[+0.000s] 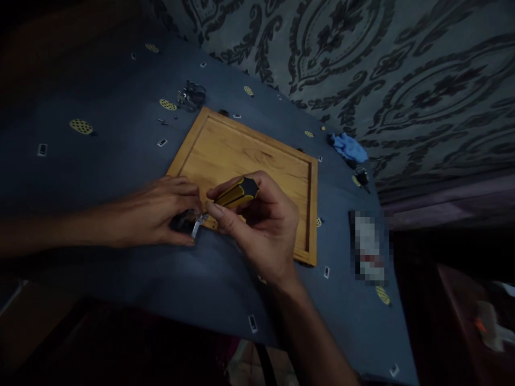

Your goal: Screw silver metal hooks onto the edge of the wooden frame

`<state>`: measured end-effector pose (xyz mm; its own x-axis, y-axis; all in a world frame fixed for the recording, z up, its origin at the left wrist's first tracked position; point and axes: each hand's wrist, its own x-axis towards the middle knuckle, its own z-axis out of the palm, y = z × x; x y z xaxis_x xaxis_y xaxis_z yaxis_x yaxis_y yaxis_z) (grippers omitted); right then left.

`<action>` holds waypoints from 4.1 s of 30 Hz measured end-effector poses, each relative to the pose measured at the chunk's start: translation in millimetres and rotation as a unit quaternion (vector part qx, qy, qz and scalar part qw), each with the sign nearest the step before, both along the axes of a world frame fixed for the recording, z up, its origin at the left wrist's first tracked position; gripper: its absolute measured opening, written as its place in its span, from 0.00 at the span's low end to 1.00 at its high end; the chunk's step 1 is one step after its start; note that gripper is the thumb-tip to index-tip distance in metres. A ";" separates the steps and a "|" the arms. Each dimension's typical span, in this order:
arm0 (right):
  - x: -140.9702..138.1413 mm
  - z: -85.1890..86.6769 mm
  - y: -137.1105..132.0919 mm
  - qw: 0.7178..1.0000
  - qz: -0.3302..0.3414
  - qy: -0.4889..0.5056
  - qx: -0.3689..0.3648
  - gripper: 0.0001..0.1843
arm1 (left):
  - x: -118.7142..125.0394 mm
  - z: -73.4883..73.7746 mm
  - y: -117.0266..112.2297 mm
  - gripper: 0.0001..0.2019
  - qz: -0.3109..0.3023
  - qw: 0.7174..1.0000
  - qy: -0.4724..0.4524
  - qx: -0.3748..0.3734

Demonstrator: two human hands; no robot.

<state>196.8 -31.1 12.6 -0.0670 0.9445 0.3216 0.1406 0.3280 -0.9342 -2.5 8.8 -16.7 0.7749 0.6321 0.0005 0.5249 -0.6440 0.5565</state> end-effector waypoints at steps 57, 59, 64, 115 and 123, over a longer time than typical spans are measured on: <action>-5.3 -15.3 -5.7 0.989 -0.087 -0.050 0.113 0.08 | 2.1 2.1 1.6 0.16 -0.001 1.000 0.010 -0.003; -5.4 -15.2 -4.8 0.987 -0.089 -0.052 0.122 0.08 | 2.4 3.1 1.6 0.16 0.000 1.000 0.015 -0.007; -4.8 -15.0 -4.1 0.987 -0.087 -0.060 0.121 0.08 | 3.0 5.3 1.7 0.16 0.000 0.999 0.030 -0.011; -5.9 10.4 10.9 0.998 0.042 -0.032 -0.035 0.11 | 0.8 2.1 0.5 0.14 -0.005 1.000 0.002 -0.002; -3.8 3.1 6.6 1.000 0.009 -0.018 -0.012 0.08 | 0.3 4.3 1.2 0.13 -0.010 1.000 0.005 0.004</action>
